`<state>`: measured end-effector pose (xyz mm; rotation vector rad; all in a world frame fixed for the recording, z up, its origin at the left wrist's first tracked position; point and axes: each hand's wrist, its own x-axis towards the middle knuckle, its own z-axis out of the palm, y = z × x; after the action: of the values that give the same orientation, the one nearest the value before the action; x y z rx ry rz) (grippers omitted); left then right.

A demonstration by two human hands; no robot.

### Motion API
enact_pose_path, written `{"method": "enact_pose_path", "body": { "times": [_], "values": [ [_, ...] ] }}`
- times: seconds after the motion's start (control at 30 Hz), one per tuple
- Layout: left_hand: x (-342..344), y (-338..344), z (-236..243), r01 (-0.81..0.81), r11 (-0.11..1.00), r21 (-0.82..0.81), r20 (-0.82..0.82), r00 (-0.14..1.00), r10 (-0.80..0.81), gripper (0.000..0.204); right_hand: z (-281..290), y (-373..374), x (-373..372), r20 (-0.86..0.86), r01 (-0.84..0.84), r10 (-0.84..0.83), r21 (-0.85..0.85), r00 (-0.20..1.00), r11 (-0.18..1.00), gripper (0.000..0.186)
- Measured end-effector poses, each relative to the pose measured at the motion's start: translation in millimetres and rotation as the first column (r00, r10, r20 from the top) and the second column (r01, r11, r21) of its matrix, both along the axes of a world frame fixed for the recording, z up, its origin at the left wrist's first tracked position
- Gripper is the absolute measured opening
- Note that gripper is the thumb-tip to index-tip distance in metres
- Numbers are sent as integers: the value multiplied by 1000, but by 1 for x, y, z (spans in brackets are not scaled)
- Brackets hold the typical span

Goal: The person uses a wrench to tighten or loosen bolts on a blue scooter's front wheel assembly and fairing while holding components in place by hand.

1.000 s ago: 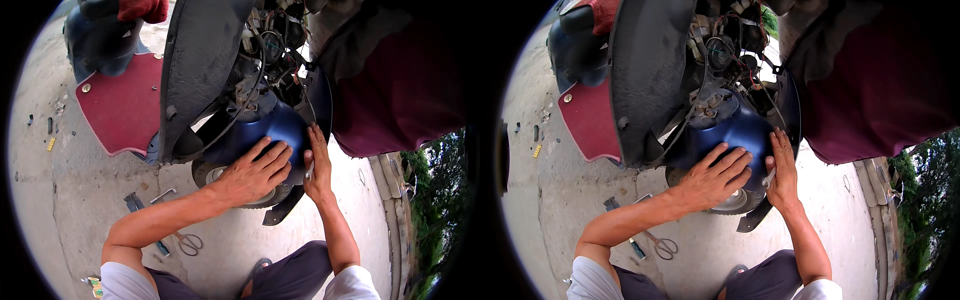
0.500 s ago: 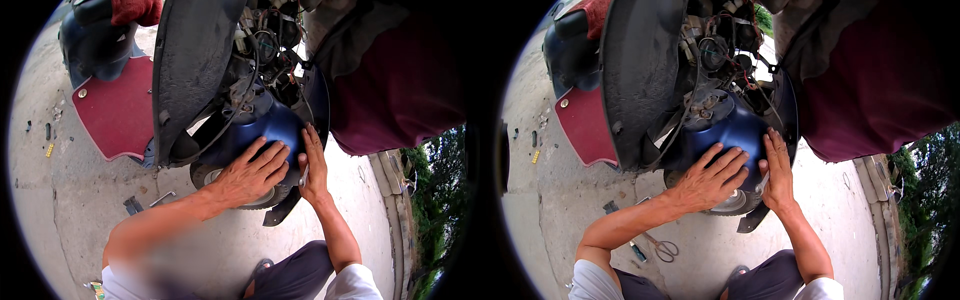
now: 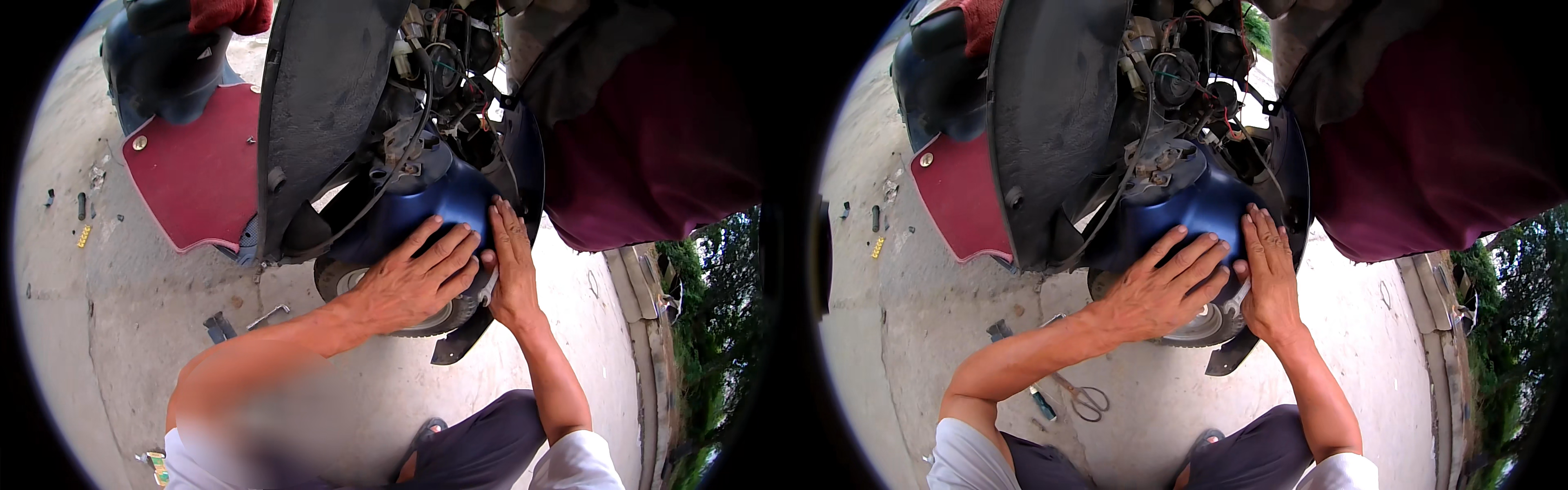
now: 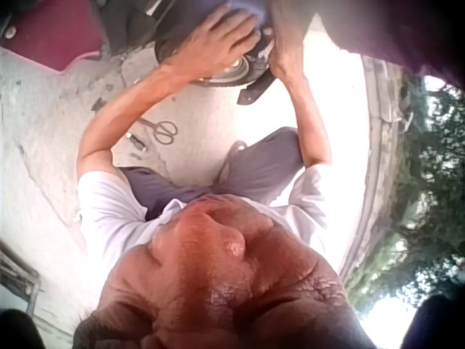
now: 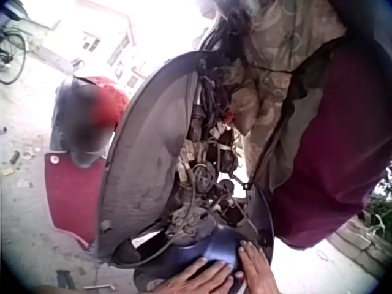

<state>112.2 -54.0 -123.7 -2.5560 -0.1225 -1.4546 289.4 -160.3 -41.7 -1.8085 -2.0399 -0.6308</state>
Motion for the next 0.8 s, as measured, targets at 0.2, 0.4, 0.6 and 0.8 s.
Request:
{"method": "enact_pose_path", "body": {
  "times": [0.2,0.4,0.6,0.8],
  "values": [
    [-4,0,3,-12,1000,-6,-6,1000,12,39,0,2,0,-18,-42,43,32,999,999,54],
    [-6,-4,3,-32,999,25,-17,999,33,39,-1,0,-4,-30,-56,58,53,998,997,50],
    [-4,0,-2,-80,995,59,25,997,79,33,0,-2,-5,30,-61,59,59,998,996,46],
    [-5,6,-1,-86,992,87,19,996,85,30,2,-6,1,14,-28,26,101,1000,994,46]
  ]
}}
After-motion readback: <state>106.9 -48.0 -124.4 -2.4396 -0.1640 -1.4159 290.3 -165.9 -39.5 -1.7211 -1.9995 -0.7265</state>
